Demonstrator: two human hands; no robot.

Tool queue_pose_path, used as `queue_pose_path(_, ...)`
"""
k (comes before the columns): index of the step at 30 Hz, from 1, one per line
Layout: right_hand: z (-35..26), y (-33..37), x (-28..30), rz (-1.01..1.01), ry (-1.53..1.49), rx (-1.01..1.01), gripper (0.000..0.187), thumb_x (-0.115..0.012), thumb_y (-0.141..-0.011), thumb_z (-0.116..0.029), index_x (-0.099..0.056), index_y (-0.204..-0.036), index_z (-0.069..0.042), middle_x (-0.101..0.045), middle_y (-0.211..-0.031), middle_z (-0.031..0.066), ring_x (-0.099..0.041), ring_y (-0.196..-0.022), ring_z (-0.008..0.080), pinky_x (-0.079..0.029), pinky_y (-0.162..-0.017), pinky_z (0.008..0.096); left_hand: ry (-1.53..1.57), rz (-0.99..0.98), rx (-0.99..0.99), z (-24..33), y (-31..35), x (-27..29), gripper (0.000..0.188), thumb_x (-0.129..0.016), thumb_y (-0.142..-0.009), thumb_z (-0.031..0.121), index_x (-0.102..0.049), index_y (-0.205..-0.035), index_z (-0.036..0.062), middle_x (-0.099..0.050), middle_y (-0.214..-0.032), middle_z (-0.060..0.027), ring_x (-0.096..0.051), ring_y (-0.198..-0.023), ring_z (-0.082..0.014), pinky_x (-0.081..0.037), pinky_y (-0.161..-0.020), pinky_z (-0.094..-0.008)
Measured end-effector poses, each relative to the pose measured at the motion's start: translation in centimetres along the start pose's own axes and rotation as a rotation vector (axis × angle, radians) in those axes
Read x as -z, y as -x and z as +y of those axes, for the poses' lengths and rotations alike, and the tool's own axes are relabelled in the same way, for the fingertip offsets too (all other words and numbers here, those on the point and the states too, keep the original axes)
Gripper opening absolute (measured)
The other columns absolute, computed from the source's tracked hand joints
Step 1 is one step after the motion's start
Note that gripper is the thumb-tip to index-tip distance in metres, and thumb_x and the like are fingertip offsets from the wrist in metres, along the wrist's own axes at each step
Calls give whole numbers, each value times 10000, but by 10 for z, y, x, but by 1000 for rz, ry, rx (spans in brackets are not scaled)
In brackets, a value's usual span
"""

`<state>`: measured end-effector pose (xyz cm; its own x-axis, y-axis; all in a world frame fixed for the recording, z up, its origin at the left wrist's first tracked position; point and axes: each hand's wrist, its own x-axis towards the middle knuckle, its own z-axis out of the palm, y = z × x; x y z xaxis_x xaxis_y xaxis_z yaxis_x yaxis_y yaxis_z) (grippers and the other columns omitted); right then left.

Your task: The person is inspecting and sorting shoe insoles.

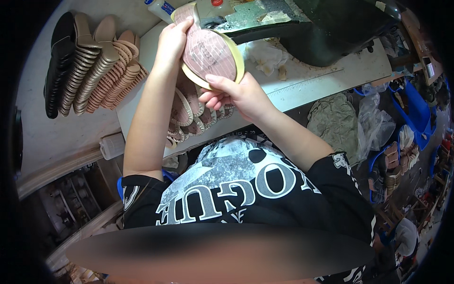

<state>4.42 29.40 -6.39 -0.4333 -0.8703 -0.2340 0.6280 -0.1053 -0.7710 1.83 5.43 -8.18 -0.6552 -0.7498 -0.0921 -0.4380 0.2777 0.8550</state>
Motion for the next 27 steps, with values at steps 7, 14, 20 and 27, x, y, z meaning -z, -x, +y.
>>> queue_pose_path(7, 0, -26, -17, 10, -84, 116, 313, -529, -927, -229, -566, -1085, 38, -682, -809, 145, -633, -620, 121, -530, -589, 245, 126, -128, 184, 4, -16, 14, 515, -675, -764, 351, -647, -1026, -92, -659, -1038, -210, -663, -916, -234, -498, -837, -321)
queue_pose_path(14, 2, -40, -22, -85, 65, 31, 300, -545, -930, -236, -570, -1085, 19, -680, -810, 134, -639, -644, 129, -528, -609, 240, 459, -191, 90, 19, 10, 43, 347, -617, -869, 229, -602, -1024, -81, -664, -949, -154, -656, -813, -195, -513, -740, -310)
queue_pose_path(20, 18, -10, -23, -152, -10, 17, 314, -587, -917, -181, -517, -1131, 36, -645, -906, 123, -667, -782, 175, -545, -615, 273, 1116, -487, 33, 36, 80, 67, 416, -459, -951, 214, -454, -1237, -87, -599, -1118, -216, -636, -970, -261, -537, -838, -389)
queue_pose_path(27, 9, 24, -19, -224, 79, -91, 277, -641, -887, -190, -555, -1076, -7, -667, -810, 89, -644, -731, 136, -518, -660, 242, 1245, -744, -38, 38, 134, 69, 441, -439, -933, 164, -396, -1277, -109, -586, -1104, -248, -610, -1016, -283, -508, -877, -391)
